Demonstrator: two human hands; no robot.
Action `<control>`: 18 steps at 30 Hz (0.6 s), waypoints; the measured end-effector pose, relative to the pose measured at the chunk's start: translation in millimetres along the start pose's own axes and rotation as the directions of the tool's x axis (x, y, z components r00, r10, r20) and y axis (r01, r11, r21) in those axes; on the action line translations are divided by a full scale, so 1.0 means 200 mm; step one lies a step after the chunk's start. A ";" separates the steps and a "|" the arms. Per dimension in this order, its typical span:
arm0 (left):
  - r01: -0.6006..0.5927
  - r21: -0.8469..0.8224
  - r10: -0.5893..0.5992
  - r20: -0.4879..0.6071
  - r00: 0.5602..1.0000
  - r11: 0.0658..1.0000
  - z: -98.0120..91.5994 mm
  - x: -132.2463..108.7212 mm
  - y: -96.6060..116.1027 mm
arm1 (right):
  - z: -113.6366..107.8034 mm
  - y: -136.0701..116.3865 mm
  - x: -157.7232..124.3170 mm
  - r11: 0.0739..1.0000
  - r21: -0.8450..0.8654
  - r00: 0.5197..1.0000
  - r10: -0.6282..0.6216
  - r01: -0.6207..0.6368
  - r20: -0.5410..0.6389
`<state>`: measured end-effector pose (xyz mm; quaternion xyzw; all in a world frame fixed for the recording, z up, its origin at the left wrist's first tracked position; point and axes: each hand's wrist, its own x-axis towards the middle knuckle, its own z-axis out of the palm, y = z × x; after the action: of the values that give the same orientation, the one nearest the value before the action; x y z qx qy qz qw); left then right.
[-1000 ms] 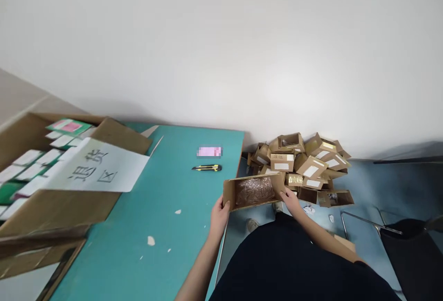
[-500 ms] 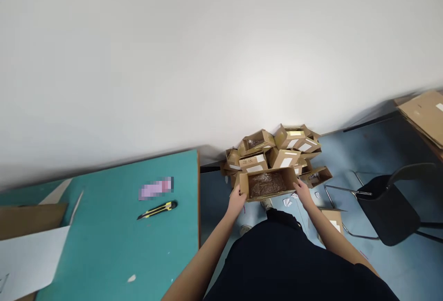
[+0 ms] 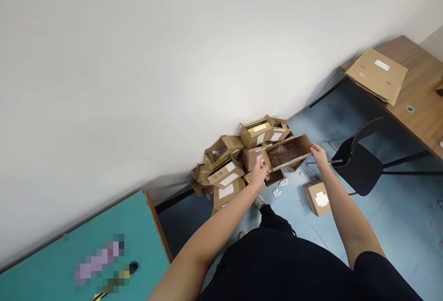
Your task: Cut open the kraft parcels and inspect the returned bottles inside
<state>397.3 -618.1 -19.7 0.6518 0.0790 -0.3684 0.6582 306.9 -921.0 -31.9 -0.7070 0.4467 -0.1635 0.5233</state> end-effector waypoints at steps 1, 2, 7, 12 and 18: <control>0.033 -0.004 -0.033 -0.013 0.999 0.999 0.03 0.03 0.01 | -0.03 0.01 0.03 1.000 0.006 0.999 0.024 -0.024 -0.024; 0.063 0.001 -0.063 -0.025 0.998 0.998 0.04 0.06 0.01 | -0.06 0.03 0.05 0.999 0.014 0.998 0.042 -0.041 -0.044; 0.124 0.070 -0.124 -0.010 0.992 0.990 -0.02 0.06 -0.05 | -0.14 0.15 -0.04 0.994 0.063 0.995 0.090 -0.087 -0.043; 0.179 0.134 -0.179 -0.005 0.984 0.975 -0.23 -0.09 -0.15 | -0.15 0.27 -0.25 0.978 0.075 0.980 0.195 -0.197 0.033; 0.245 0.066 -0.234 -0.135 0.963 0.967 -0.54 -0.34 -0.30 | -0.07 0.35 -0.51 0.955 0.119 0.961 0.263 -0.271 0.082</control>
<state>354.6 -486.0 -43.4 0.6857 0.1834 -0.4065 0.5752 209.1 -852.3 -63.6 -0.6098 0.5094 -0.0969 0.5994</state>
